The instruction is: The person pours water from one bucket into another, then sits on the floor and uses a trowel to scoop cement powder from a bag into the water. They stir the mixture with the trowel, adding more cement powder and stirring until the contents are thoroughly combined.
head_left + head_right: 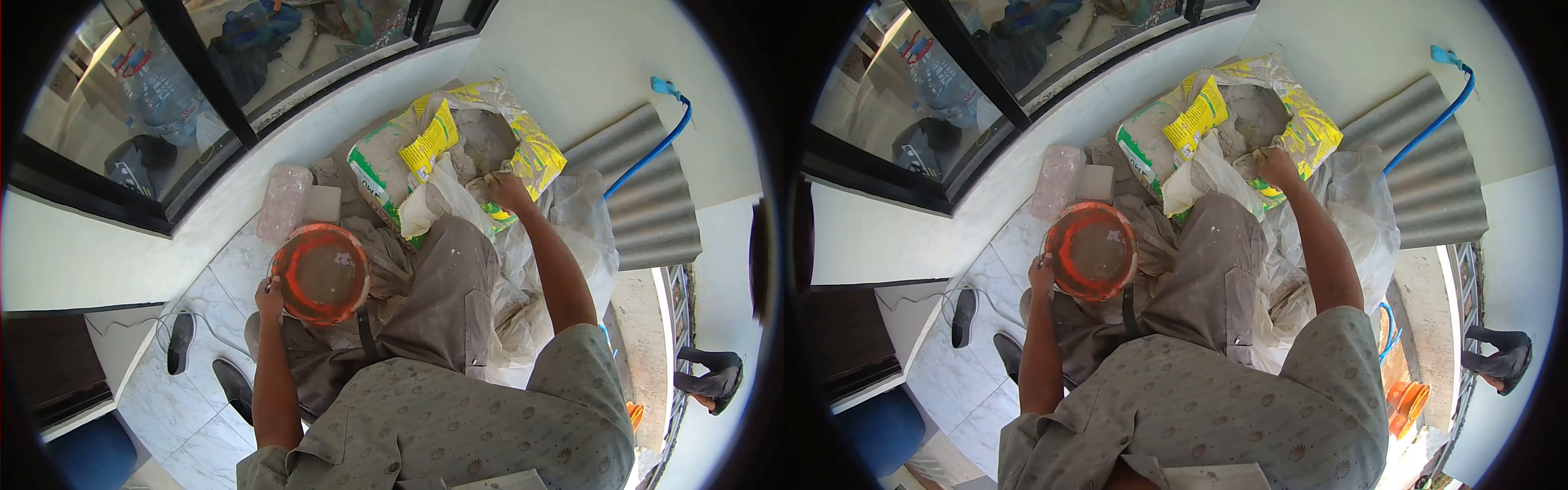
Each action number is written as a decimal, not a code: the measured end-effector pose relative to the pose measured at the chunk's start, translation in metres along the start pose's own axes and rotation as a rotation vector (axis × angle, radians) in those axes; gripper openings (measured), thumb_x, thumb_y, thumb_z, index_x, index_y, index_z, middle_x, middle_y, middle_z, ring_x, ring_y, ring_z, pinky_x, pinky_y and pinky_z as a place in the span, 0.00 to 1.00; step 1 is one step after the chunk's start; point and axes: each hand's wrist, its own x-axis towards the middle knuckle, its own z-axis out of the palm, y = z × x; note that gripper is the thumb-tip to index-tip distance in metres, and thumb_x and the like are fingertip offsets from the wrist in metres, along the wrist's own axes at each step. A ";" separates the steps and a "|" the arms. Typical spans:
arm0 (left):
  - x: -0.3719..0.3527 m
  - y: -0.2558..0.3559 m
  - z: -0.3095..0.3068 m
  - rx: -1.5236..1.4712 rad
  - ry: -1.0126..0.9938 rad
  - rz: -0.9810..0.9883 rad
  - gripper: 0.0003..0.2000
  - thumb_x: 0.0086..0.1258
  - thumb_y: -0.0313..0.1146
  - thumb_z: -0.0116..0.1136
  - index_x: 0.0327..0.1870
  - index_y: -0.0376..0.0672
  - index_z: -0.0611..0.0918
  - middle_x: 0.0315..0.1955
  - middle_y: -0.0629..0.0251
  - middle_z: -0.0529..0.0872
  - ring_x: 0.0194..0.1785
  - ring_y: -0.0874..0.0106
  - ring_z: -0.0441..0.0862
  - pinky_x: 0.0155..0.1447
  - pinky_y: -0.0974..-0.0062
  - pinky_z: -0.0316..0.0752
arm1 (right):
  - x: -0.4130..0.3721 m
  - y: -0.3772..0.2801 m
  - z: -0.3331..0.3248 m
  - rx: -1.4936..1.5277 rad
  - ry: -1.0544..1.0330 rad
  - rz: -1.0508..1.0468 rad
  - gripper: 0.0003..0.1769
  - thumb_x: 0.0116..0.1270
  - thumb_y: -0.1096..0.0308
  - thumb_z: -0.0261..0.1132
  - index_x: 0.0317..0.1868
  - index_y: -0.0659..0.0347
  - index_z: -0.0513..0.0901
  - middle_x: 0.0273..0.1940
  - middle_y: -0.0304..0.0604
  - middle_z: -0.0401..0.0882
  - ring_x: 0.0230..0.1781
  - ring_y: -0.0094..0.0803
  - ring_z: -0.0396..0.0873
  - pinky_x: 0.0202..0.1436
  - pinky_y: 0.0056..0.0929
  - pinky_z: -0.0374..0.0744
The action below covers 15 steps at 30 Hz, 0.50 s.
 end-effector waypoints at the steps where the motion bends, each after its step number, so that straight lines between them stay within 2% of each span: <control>1: -0.001 0.001 0.000 -0.007 -0.008 -0.003 0.13 0.72 0.37 0.57 0.50 0.36 0.80 0.30 0.74 0.78 0.32 0.83 0.70 0.38 0.82 0.67 | -0.004 -0.003 0.002 0.037 -0.022 0.024 0.16 0.69 0.58 0.58 0.39 0.64 0.82 0.23 0.53 0.80 0.12 0.40 0.78 0.17 0.37 0.76; 4: -0.001 0.000 0.003 0.052 0.055 0.035 0.13 0.72 0.36 0.57 0.49 0.36 0.80 0.31 0.74 0.79 0.33 0.83 0.71 0.38 0.82 0.67 | -0.014 -0.017 -0.009 0.119 -0.180 0.082 0.18 0.70 0.57 0.58 0.39 0.67 0.82 0.21 0.51 0.79 0.12 0.36 0.77 0.16 0.36 0.74; 7: -0.001 -0.002 0.000 0.050 -0.002 0.039 0.14 0.72 0.36 0.57 0.50 0.35 0.80 0.33 0.72 0.79 0.35 0.82 0.72 0.40 0.82 0.68 | -0.028 -0.039 -0.019 0.280 -0.296 0.162 0.19 0.68 0.55 0.61 0.39 0.67 0.82 0.22 0.48 0.79 0.13 0.33 0.76 0.18 0.34 0.76; 10: -0.002 0.001 0.001 0.084 0.010 0.026 0.14 0.73 0.36 0.56 0.51 0.34 0.79 0.35 0.70 0.80 0.36 0.80 0.74 0.42 0.81 0.69 | -0.027 -0.040 -0.009 0.595 -0.369 0.313 0.19 0.72 0.55 0.58 0.40 0.65 0.81 0.21 0.44 0.77 0.11 0.28 0.72 0.12 0.30 0.69; 13: -0.004 0.003 0.003 0.029 -0.001 0.017 0.15 0.73 0.36 0.56 0.52 0.34 0.79 0.37 0.68 0.81 0.38 0.79 0.75 0.44 0.80 0.70 | -0.019 -0.042 0.009 0.765 -0.426 0.425 0.17 0.72 0.54 0.58 0.41 0.62 0.79 0.22 0.41 0.75 0.12 0.26 0.70 0.12 0.27 0.68; 15: -0.005 0.004 0.006 0.054 0.032 0.032 0.14 0.72 0.36 0.57 0.49 0.34 0.80 0.34 0.68 0.81 0.36 0.78 0.74 0.42 0.78 0.70 | -0.023 -0.040 0.015 0.918 -0.401 0.430 0.19 0.71 0.53 0.59 0.39 0.64 0.79 0.22 0.43 0.76 0.12 0.28 0.71 0.12 0.28 0.68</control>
